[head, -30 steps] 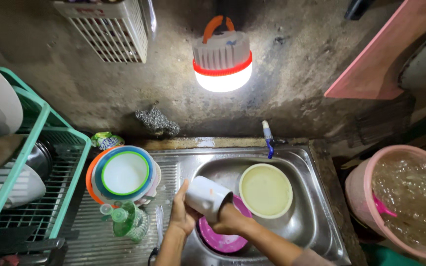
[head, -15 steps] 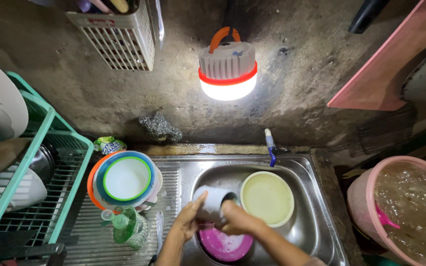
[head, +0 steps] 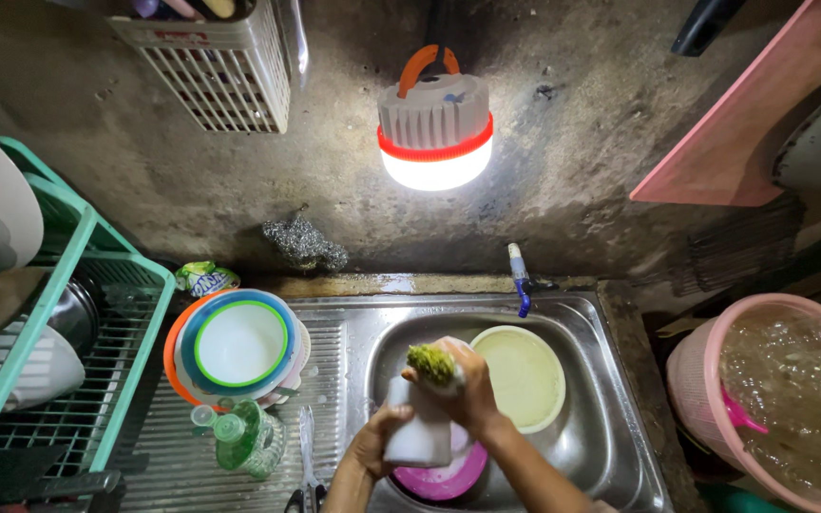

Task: The person washes multiple plastic bottles and kitchenware items in a sink using a sponge and dish soap. They rinse each item under running water and place them into a pink basin or a dish rack.

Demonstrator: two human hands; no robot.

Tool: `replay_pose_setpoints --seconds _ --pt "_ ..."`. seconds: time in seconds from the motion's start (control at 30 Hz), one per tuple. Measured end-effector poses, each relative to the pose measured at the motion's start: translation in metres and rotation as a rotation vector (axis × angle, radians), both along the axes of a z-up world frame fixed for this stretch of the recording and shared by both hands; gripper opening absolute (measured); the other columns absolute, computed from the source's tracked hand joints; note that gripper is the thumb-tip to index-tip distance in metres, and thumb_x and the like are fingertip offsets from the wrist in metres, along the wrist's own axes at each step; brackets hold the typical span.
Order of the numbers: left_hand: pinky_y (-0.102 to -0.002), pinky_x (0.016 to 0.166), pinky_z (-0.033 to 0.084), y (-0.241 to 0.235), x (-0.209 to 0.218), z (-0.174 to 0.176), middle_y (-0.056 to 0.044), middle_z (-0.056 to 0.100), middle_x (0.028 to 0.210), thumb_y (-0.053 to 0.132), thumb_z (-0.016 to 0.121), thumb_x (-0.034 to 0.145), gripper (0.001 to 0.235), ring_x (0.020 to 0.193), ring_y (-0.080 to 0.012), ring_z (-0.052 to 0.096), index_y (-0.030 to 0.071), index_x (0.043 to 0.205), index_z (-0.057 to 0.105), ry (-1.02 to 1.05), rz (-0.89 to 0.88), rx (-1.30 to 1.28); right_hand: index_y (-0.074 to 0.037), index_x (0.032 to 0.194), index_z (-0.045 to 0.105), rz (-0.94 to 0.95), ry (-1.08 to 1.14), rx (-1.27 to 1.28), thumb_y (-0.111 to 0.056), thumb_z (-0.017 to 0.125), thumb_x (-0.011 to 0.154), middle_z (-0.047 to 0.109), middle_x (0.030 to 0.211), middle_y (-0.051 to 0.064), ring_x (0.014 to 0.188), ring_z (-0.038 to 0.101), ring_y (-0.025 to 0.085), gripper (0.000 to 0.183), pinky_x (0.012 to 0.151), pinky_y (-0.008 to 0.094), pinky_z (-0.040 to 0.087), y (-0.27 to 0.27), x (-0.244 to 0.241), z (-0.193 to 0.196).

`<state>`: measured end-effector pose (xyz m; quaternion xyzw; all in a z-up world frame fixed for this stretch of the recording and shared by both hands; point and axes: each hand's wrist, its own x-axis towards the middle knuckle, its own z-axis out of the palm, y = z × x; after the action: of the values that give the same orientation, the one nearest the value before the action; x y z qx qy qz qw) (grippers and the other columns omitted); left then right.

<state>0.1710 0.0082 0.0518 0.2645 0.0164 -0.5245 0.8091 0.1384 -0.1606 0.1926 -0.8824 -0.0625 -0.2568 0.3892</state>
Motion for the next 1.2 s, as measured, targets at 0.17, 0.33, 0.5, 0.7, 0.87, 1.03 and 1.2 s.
replay_pose_setpoints --seconds 0.17,0.33,0.5,0.7,0.87,1.03,1.2 --pt "-0.043 0.076 0.063 -0.011 0.003 -0.017 -0.018 0.067 0.117 0.049 0.075 0.077 0.075 0.097 -0.0325 0.069 0.007 0.137 0.057 0.465 0.196 0.084 -0.012 0.112 0.067 -0.037 -0.136 -0.162 -0.032 0.083 0.072 0.066 0.11 0.012 0.093 0.067 0.033 0.047 0.076 0.05 0.054 0.061 -0.054 0.02" --pt "-0.042 0.064 0.062 -0.014 -0.002 -0.008 -0.019 0.072 0.114 0.069 0.074 0.074 0.081 0.094 -0.0325 0.071 0.012 0.132 0.069 0.373 0.292 0.166 -0.016 0.112 0.067 -0.073 -0.406 -0.48 -0.035 0.074 0.078 0.067 0.116 0.011 0.101 0.065 0.037 0.04 0.083 0.058 0.049 0.059 -0.04 -0.007" --pt "-0.055 0.082 0.06 -0.022 -0.001 -0.007 -0.01 0.071 0.115 0.049 0.072 0.071 0.064 0.1 -0.0313 0.07 0.019 0.127 0.064 0.573 0.391 0.206 -0.009 0.11 0.071 -0.368 -0.032 0.174 -0.024 0.073 0.086 0.071 0.105 0.014 0.091 0.068 0.033 0.028 0.079 0.047 0.054 0.046 -0.008 -0.047" --pt "-0.048 0.09 0.056 -0.006 -0.002 -0.035 -0.015 0.07 0.117 0.041 0.083 0.075 0.072 0.105 -0.0319 0.067 0.008 0.135 0.06 0.397 0.476 0.17 -0.004 0.114 0.068 -0.151 -0.32 -0.115 -0.02 0.069 0.098 0.074 0.107 0.017 0.103 0.071 0.037 0.022 0.096 0.053 0.05 0.056 -0.031 -0.076" --pt "-0.051 0.085 0.06 0.005 -0.011 -0.058 -0.014 0.071 0.112 0.038 0.084 0.066 0.078 0.101 -0.0306 0.07 0.009 0.133 0.057 0.342 0.597 0.44 -0.002 0.104 0.072 -0.276 0.163 0.385 -0.028 0.063 0.097 0.078 0.086 0.014 0.078 0.076 0.025 0.028 0.072 0.037 0.058 0.025 -0.003 -0.14" --pt "-0.041 0.077 0.055 0.044 -0.028 -0.067 -0.025 0.077 0.1 0.034 0.092 0.069 0.047 0.086 -0.0329 0.069 -0.001 0.097 0.078 -0.359 0.714 0.893 0.004 0.098 0.073 -0.667 0.615 0.736 -0.046 0.064 0.099 0.076 0.086 0.018 0.078 0.07 0.027 0.051 0.073 0.041 0.056 -0.016 0.01 -0.244" --pt "-0.046 0.078 0.054 0.071 -0.036 -0.062 -0.022 0.065 0.099 0.043 0.096 0.063 0.059 0.087 -0.0389 0.065 -0.006 0.071 0.064 -0.889 0.463 1.689 -0.006 0.124 0.065 -0.489 1.03 0.502 -0.052 0.063 0.097 0.072 0.113 0.021 0.106 0.067 0.033 0.053 0.092 0.044 0.053 -0.047 -0.001 -0.317"
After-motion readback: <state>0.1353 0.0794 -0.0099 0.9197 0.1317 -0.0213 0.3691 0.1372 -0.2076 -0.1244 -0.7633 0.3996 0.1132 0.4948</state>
